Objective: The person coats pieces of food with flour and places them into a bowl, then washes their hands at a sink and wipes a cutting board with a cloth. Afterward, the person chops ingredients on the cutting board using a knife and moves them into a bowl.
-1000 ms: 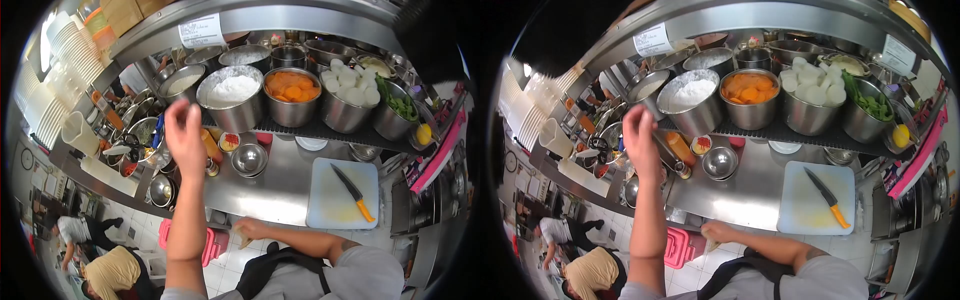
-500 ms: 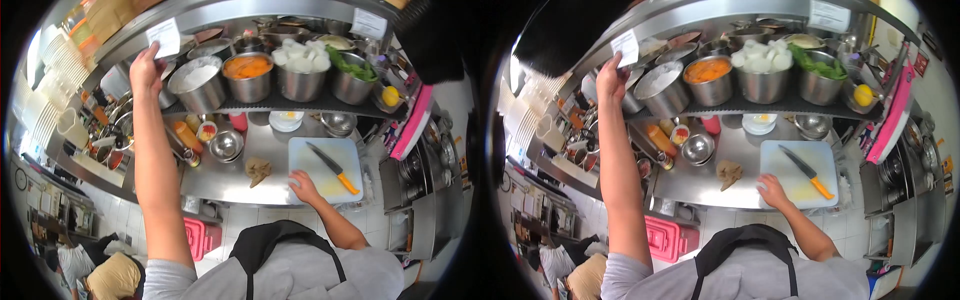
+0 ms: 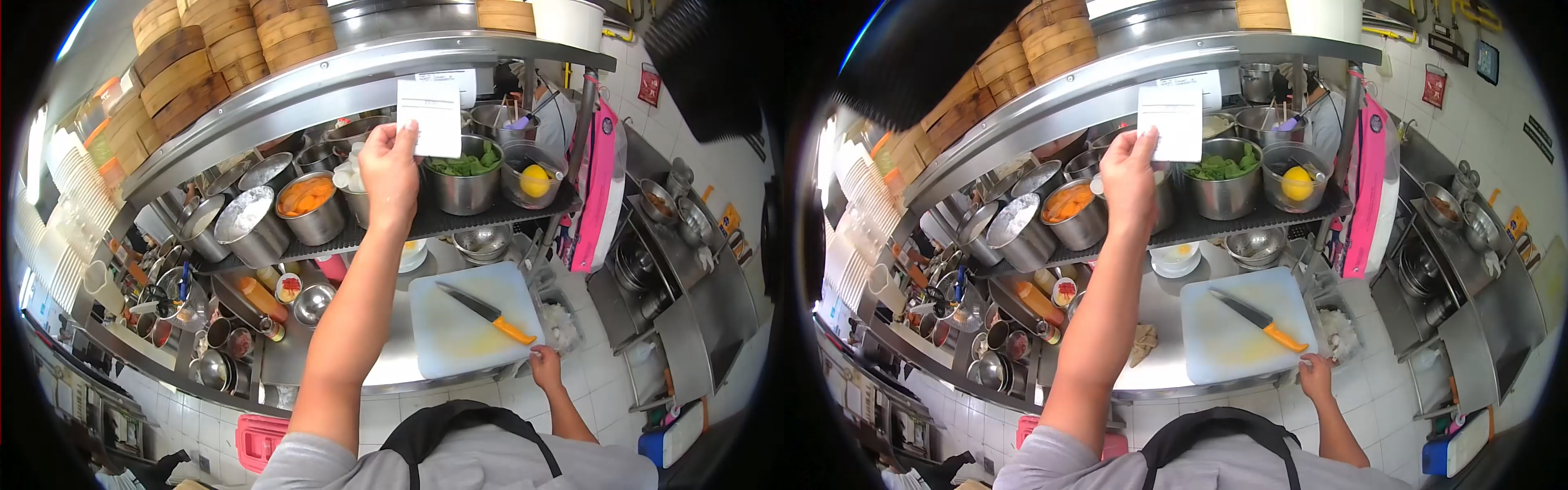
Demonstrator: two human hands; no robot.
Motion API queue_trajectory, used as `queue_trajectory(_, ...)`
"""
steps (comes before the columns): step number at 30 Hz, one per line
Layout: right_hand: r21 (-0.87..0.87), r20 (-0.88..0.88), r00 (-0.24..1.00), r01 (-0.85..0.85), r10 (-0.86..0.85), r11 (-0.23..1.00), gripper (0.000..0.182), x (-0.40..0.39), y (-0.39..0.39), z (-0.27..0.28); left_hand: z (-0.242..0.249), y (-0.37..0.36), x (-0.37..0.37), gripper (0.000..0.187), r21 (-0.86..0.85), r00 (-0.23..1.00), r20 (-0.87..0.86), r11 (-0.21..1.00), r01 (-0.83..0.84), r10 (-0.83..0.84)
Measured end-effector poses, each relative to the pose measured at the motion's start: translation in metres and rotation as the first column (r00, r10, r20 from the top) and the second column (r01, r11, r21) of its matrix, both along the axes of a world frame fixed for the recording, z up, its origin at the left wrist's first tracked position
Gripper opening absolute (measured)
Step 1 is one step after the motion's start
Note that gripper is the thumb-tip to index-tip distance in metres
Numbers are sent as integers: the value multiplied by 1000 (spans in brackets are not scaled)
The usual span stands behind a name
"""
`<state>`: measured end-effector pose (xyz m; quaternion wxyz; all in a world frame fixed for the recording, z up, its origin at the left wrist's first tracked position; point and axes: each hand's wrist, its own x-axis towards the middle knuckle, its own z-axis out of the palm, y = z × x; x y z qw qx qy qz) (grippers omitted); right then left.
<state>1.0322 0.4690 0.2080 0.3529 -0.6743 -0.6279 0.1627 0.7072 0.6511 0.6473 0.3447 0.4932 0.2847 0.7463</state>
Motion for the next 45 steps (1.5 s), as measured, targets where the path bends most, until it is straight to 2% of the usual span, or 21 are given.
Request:
queue_trajectory(3,59,17,1000,-13,12,998,18,19,-15,-23,9,17,27,26,-11,994,36,994,-104,105)
queue_trajectory(10,-83,-26,999,-27,25,996,18,46,-28,-33,23,49,46,41,-43,959,128,967,-249,253)
queue_trajectory(13,-169,-82,996,-44,31,985,18,52,-23,-22,-20,33,33,40,116,879,-34,875,-470,476)
queue_trajectory(15,-171,-191,982,-44,10,984,18,67,-14,-38,-91,-8,18,31,136,885,-221,911,-389,410)
queue_trajectory(16,-194,-189,982,-55,18,979,18,73,-9,-40,-141,-23,15,22,74,940,-225,966,-247,258)
queue_trajectory(18,-235,-189,982,-43,-2,971,18,84,-11,-43,-242,-62,-6,14,-39,675,-702,934,-355,227)
queue_trajectory(20,-256,-108,992,-84,58,963,19,86,-12,-29,-349,-72,-46,22,-81,402,-901,850,-521,161)
queue_trajectory(22,-198,17,990,-136,142,971,18,84,-9,-21,-415,-74,-90,35,-113,156,-988,715,-690,-5)
queue_trajectory(25,-251,114,972,-174,208,952,19,59,8,8,-512,-69,-170,41,117,-200,-979,705,-700,-36)
queue_trajectory(28,-304,121,956,-220,267,927,20,13,32,39,-523,-84,-215,37,199,-216,-975,592,-781,43)
queue_trajectory(31,-350,113,932,-287,345,892,20,-19,33,56,-480,-128,-256,38,-248,116,-938,396,-884,-327)
queue_trajectory(33,-340,93,934,-296,345,893,20,-30,35,56,-485,-186,-277,41,-192,123,-972,377,-906,-200)
queue_trajectory(34,-327,76,944,-281,322,902,21,-29,32,51,-502,-221,-287,37,-17,0,-999,461,-887,-37)
queue_trajectory(35,-312,57,953,-265,296,912,21,-28,29,46,-502,-259,-293,37,66,-95,-995,495,-866,-34)
queue_trajectory(36,-334,49,966,-222,252,916,21,-29,27,44,-528,-298,-304,34,-260,151,-951,432,-863,-271)
queue_trajectory(37,-357,41,978,-178,205,917,22,-30,22,44,-499,-325,-295,25,-358,242,-914,368,-858,-325)
queue_trajectory(39,-353,58,987,-122,152,927,22,-36,22,39,-482,-349,-287,22,-367,356,-930,189,-911,-93)
queue_trajectory(41,-309,112,983,-104,144,945,22,-38,21,32,-455,-324,-303,23,-407,446,-894,354,-842,34)
queue_trajectory(43,-195,222,964,-105,149,975,25,-39,37,16,-419,-268,-320,22,-194,242,-965,350,-917,100)
queue_trajectory(44,-136,276,950,-113,147,984,27,-42,47,10,-407,-238,-336,24,-91,109,-994,435,-896,17)
queue_trajectory(45,-112,320,937,-111,141,988,29,-45,58,5,-367,-208,-339,35,-171,6,-930,418,-892,-369)
